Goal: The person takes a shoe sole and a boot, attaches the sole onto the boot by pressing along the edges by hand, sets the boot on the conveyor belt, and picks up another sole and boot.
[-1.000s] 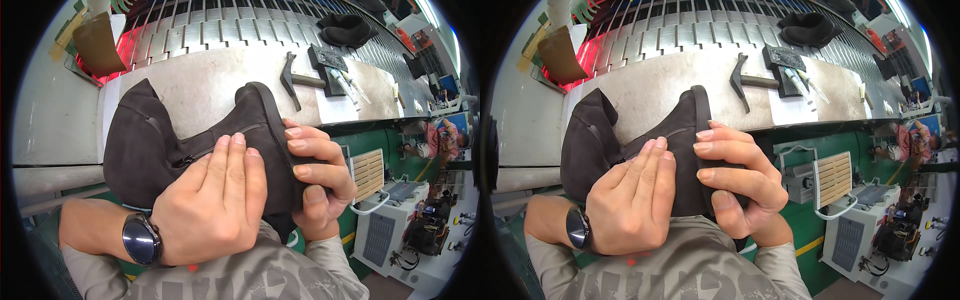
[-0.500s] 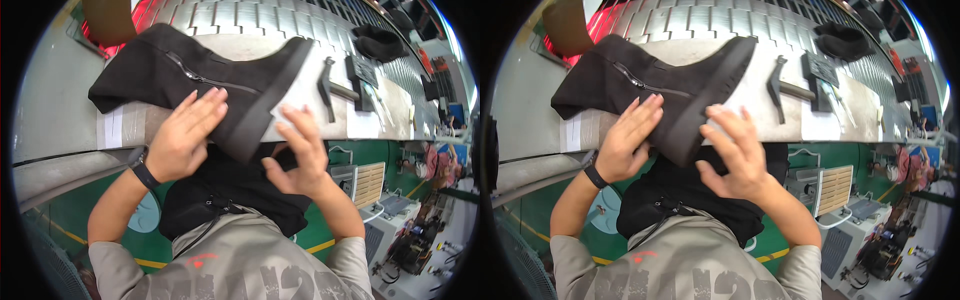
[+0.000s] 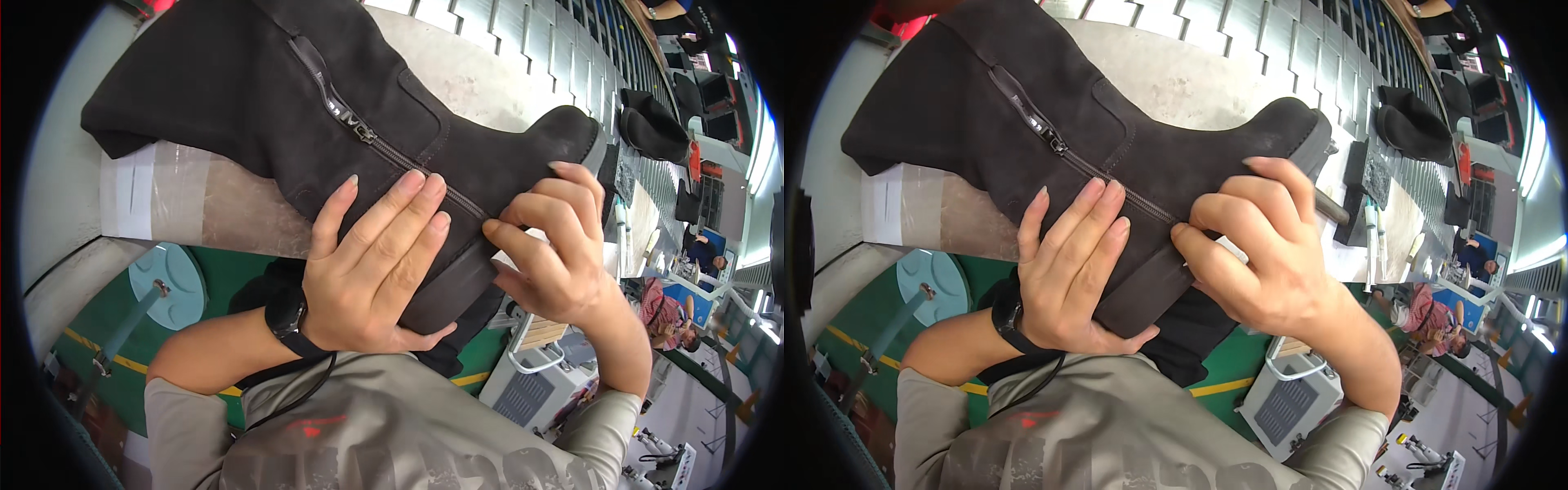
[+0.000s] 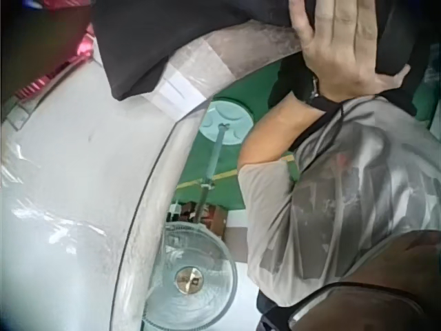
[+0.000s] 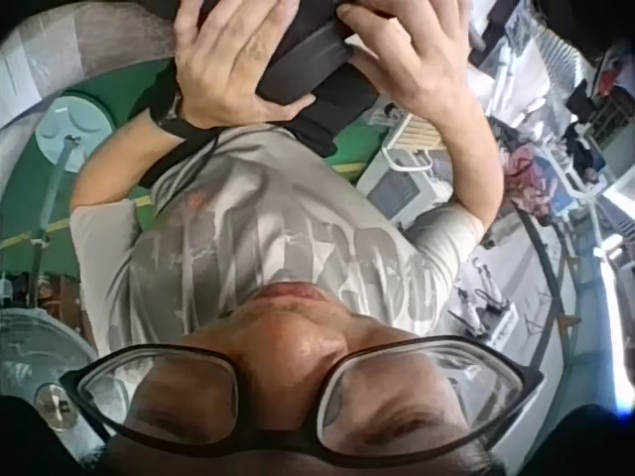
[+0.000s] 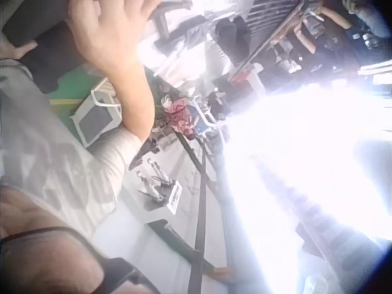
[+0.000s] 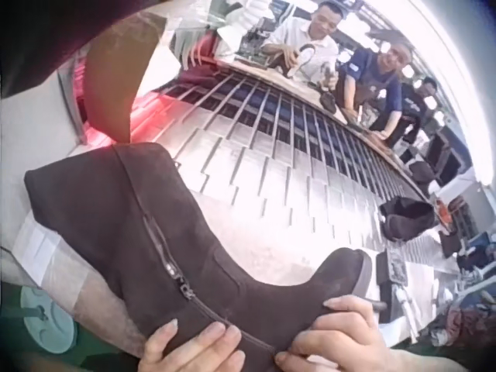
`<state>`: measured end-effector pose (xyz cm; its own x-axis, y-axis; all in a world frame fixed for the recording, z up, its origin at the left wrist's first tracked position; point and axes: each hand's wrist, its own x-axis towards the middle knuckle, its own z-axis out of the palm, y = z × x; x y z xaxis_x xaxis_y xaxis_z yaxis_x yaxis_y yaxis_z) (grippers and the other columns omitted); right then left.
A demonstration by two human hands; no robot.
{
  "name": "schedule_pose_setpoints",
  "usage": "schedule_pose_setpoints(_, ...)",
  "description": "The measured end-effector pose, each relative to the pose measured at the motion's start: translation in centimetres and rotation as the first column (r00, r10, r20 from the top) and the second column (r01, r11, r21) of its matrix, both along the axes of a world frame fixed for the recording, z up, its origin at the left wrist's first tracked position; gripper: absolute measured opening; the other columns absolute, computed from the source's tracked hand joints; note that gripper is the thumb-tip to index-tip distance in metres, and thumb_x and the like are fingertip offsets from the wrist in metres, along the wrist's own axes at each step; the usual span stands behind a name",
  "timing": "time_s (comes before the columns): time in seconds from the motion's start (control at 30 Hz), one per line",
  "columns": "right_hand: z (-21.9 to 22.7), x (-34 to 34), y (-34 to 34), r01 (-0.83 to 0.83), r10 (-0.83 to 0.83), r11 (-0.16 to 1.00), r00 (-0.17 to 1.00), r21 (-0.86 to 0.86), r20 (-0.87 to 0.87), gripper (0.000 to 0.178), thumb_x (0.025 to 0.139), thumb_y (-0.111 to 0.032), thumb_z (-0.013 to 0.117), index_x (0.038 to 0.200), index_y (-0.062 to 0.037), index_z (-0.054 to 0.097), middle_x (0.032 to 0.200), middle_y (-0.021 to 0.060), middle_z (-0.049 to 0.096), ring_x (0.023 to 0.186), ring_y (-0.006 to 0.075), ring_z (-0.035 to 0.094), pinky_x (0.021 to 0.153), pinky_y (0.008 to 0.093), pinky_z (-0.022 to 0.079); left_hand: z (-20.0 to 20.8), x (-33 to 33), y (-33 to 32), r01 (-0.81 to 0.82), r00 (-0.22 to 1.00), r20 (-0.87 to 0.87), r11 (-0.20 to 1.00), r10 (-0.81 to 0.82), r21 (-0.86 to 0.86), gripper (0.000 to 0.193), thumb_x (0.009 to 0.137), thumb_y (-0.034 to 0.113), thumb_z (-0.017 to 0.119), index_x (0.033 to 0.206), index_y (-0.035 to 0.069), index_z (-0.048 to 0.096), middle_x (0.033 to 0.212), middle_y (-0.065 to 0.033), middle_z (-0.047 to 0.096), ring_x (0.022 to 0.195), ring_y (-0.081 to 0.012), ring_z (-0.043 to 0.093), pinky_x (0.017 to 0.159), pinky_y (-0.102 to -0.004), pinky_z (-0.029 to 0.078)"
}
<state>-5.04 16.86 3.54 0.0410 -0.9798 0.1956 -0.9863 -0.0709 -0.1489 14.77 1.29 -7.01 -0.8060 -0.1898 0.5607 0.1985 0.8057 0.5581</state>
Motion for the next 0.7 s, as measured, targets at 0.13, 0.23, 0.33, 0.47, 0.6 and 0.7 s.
schedule_pose_setpoints(0.13,-0.3,-0.6,-0.9,-0.021,0.019,1.0,0.996,0.021,0.087,0.035,0.067,-0.018,0.082,0.099,-0.0104,0.071,0.104,0.0044,0.065,0.098,0.0255,0.063,0.103,0.053,0.049,0.3,-0.1,0.1,-0.019,1.0,0.025,1.0,0.019,0.011,0.085,0.093,0.057,0.069,0.147,-0.008,0.058,0.148,-0.029,0.066,0.142,-0.0405,0.062,0.128,-0.0626,0.025)
schedule_pose_setpoints(0.23,-0.8,-1.2,-0.1,-0.062,0.059,0.998,0.992,0.025,0.112,0.059,0.047,-0.015,0.087,0.103,-0.0089,0.071,0.103,0.0081,0.064,0.097,0.0312,0.061,0.102,0.0594,0.046,0.2,0.1,0.4,-0.023,0.999,0.04,0.999,0.021,0.028,0.081,0.094,0.056,0.068,0.147,-0.005,0.059,0.148,-0.0298,0.065,0.141,-0.0412,0.062,0.128,-0.0624,0.025)
schedule_pose_setpoints(0.33,-0.7,-0.9,-0.4,-0.03,0.03,1.0,0.994,-0.009,0.104,0.028,0.068,-0.016,0.079,0.094,-0.0105,0.071,0.102,0.0045,0.065,0.095,0.0245,0.064,0.101,0.0521,0.049,-0.4,-0.2,0.7,-0.009,1.0,0.002,1.0,0.009,0.023,0.08,0.09,0.058,0.072,0.148,0.005,0.06,0.148,-0.0353,0.062,0.141,-0.0464,0.06,0.127,-0.0635,0.023)
schedule_pose_setpoints(0.47,-1.1,-1.0,-0.1,-0.031,0.034,0.999,0.993,-0.032,0.111,0.026,0.069,-0.017,0.078,0.093,-0.0102,0.071,0.1,0.0045,0.066,0.094,0.0241,0.064,0.1,0.0515,0.048,-0.5,0.0,0.8,-0.007,1.0,-0.022,1.0,0.007,-0.016,0.06,0.091,0.056,0.072,0.144,0.028,0.067,0.15,-0.0362,0.06,0.141,-0.0463,0.06,0.127,-0.0614,0.024)
schedule_pose_setpoints(0.6,-1.3,-1.5,0.2,-0.097,0.1,0.995,0.987,-0.026,0.128,0.048,0.06,-0.015,0.089,0.103,-0.0083,0.071,0.098,0.0069,0.063,0.091,0.0293,0.06,0.099,0.0581,0.046,0.0,0.1,1.0,-0.024,0.999,0.024,1.0,0.024,-0.005,0.054,0.091,0.054,0.071,0.139,0.03,0.071,0.15,-0.0359,0.06,0.141,-0.0457,0.059,0.127,-0.0605,0.024)
schedule_pose_setpoints(0.7,-1.1,-1.5,0.2,-0.088,0.091,0.996,0.992,-0.027,0.092,0.044,0.065,-0.019,0.085,0.106,-0.0095,0.074,0.103,0.0066,0.066,0.095,0.0276,0.062,0.101,0.0556,0.047,0.2,0.1,0.7,-0.02,0.999,0.046,1.0,0.02,-0.011,0.054,0.09,0.054,0.07,0.136,0.026,0.073,0.15,-0.0359,0.06,0.141,-0.0456,0.059,0.126,-0.061,0.024)
